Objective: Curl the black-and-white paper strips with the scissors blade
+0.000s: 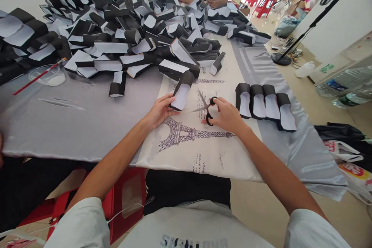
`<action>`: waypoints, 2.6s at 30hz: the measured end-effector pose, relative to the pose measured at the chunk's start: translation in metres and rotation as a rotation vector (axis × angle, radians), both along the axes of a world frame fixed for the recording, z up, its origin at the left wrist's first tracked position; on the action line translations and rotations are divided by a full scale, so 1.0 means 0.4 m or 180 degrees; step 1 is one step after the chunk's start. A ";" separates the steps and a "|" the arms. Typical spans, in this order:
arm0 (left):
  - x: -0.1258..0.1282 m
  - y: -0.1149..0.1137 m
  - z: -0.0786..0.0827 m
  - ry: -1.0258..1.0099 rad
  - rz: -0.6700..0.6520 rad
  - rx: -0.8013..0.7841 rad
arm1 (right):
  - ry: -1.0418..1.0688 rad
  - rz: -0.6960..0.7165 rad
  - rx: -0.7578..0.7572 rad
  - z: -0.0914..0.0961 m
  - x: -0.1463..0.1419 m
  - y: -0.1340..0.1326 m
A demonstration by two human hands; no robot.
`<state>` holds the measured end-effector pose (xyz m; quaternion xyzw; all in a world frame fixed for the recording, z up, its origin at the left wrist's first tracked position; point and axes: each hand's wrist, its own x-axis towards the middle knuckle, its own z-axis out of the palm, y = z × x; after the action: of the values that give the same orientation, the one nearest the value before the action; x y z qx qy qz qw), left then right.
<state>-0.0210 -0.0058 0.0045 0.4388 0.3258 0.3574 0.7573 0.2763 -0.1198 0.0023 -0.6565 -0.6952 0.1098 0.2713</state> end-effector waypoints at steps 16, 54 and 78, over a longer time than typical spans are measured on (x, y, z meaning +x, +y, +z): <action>0.003 0.005 -0.019 0.0007 0.0188 0.0183 | 0.0135 -0.0122 -0.0085 -0.010 0.007 0.014; -0.011 0.004 -0.010 0.0326 0.0025 0.0375 | -0.0513 -0.0230 -0.0377 0.021 0.015 -0.007; -0.008 -0.011 0.002 0.0327 -0.0024 0.0528 | -0.0795 -0.0412 -0.0300 0.021 0.009 -0.004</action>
<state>-0.0244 -0.0101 0.0051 0.5189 0.3319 0.3573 0.7020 0.2797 -0.1213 0.0109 -0.7205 -0.6739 0.0421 0.1580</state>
